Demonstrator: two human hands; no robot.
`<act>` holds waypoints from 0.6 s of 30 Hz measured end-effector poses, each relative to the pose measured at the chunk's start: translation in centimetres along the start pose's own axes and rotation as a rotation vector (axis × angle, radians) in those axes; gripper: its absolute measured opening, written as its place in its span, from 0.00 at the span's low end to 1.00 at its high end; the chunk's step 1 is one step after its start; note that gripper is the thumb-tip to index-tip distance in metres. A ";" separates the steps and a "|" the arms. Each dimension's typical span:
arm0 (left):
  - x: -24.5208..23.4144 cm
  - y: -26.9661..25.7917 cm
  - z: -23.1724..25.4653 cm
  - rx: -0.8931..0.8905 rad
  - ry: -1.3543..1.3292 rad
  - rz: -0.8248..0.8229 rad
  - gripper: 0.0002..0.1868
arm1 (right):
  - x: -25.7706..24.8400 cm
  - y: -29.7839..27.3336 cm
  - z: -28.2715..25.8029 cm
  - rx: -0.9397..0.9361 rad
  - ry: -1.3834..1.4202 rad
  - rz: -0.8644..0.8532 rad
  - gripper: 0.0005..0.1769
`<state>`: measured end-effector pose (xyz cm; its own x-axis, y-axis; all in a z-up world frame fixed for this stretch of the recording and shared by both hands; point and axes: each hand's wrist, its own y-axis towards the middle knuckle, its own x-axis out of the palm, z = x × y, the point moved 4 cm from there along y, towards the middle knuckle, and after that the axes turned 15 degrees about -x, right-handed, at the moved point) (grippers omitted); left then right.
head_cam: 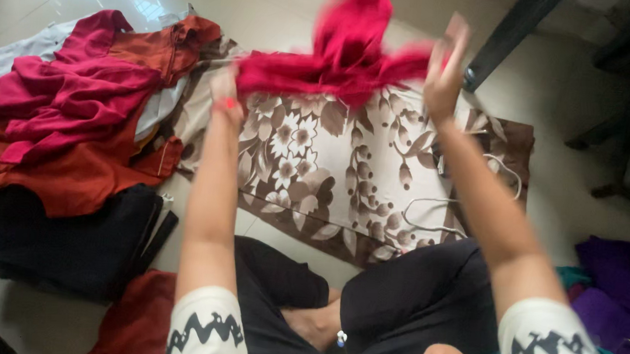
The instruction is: The person irons a red garment on a patterned mat laid on the floor. They smooth the fabric with their hands and use an electric iron to press the material, moving the iron back and forth across the surface. The person adjusts the garment's position and continues ironing different sections.
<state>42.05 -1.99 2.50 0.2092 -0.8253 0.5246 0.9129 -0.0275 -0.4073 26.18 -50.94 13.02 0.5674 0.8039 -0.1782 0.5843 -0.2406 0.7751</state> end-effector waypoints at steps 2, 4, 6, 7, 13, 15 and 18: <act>-4.5 -1.5 -6.3 -0.003 -0.087 -0.075 0.10 | -0.3 -9.0 -0.3 -0.071 -0.180 -0.120 0.32; -9.3 -4.5 -13.0 -0.210 0.049 0.036 0.16 | 0.9 -17.0 2.6 0.391 -0.611 -0.805 0.20; -13.0 -7.4 -16.9 -0.483 0.786 0.179 0.19 | 0.6 -24.1 3.4 0.541 -0.506 -1.149 0.23; -14.4 -9.2 -18.6 -0.502 0.736 0.144 0.18 | 0.3 -26.2 3.6 0.532 -0.448 -1.180 0.25; -15.2 -11.0 -20.0 -0.638 0.690 -0.046 0.20 | 1.9 -27.5 3.7 0.675 -0.229 -1.250 0.38; -13.8 -8.7 -19.2 -0.651 0.682 -0.070 0.19 | 3.7 -25.3 5.4 0.758 -0.191 -1.240 0.37; -9.1 -2.6 -17.7 -0.532 0.579 -0.117 0.18 | 8.1 -15.8 10.5 0.369 -0.309 -1.202 0.32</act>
<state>31.59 -4.36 -14.51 -0.2269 -0.9584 0.1734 0.5971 -0.2776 -0.7526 27.69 -46.34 -7.02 -0.3412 0.4730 -0.8123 0.9147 0.3663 -0.1709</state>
